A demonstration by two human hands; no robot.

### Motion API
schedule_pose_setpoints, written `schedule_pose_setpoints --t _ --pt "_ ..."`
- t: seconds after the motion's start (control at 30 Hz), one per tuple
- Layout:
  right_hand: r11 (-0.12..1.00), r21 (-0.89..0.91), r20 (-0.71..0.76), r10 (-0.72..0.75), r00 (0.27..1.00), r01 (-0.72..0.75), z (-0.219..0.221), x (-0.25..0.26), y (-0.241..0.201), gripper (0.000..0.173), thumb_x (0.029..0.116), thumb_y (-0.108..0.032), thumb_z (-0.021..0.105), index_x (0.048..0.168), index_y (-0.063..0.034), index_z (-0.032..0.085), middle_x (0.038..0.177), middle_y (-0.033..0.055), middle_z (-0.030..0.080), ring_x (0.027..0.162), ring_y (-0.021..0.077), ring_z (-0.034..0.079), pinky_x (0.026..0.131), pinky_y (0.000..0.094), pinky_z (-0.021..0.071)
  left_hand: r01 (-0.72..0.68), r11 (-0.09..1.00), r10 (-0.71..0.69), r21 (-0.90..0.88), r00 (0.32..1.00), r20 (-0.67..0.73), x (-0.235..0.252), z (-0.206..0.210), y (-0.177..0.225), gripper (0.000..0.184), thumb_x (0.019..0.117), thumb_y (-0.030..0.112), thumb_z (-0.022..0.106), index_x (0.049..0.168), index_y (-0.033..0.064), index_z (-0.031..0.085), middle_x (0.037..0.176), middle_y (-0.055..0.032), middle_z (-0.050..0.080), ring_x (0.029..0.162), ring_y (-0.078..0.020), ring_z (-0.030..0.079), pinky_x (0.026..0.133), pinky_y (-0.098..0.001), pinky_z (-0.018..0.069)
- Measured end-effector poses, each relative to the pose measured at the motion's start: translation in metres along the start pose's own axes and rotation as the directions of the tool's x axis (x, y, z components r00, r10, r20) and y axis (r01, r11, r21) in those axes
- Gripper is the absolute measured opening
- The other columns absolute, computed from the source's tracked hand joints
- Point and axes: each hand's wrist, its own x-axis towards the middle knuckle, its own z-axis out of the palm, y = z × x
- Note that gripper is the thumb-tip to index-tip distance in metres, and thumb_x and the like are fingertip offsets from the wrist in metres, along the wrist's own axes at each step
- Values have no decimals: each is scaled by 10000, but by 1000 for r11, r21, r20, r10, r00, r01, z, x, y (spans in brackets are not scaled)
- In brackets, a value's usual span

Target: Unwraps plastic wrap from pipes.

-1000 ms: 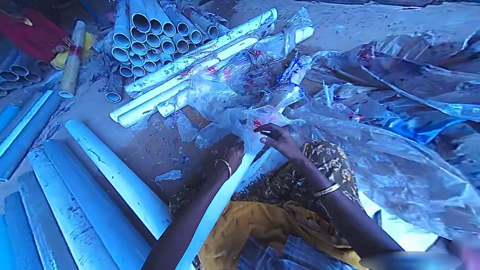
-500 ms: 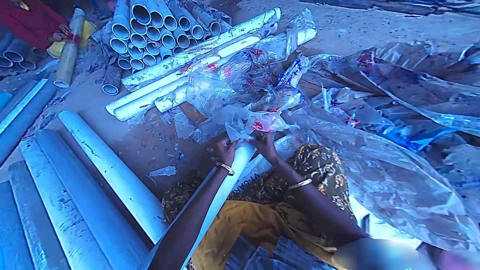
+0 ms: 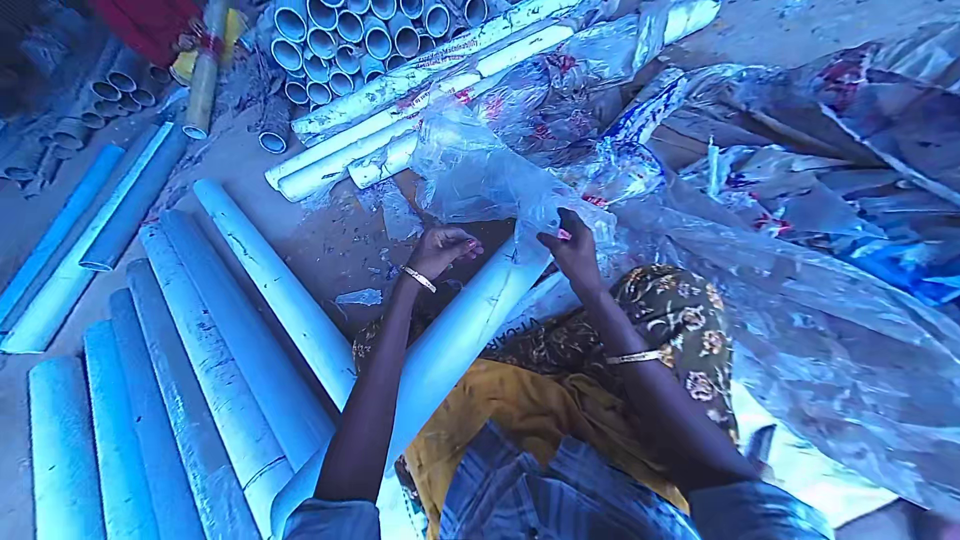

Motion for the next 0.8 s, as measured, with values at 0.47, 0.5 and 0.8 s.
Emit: schedule_pose_setpoints --t 0.47,0.5,0.8 --pt "893 -286 -46 -374 926 347 49 5 58 466 973 -187 521 1378 34 592 1468 360 478 1372 550 452 1115 684 315 -149 126 -596 981 779 195 -26 85 52 427 1106 146 441 1479 -55 484 1416 -306 534 1230 -466 597 1004 -533 501" --pt "899 -278 -33 -360 932 338 47 2 57 464 988 -182 516 1400 25 571 1480 356 460 1382 545 437 1120 679 310 -147 79 -638 986 752 164 -25 93 59 433 1107 103 406 1500 -76 440 1438 -318 506 1222 -469 598 987 -526 510" --pt "922 -238 -25 -320 947 305 47 -2 53 457 991 -176 526 1414 -8 567 1444 339 498 1346 528 473 1094 656 341 -229 26 -608 973 769 197 -18 105 55 296 1046 -60 395 1215 -178 607 1200 -323 623 1048 -444 679 877 -491 559"
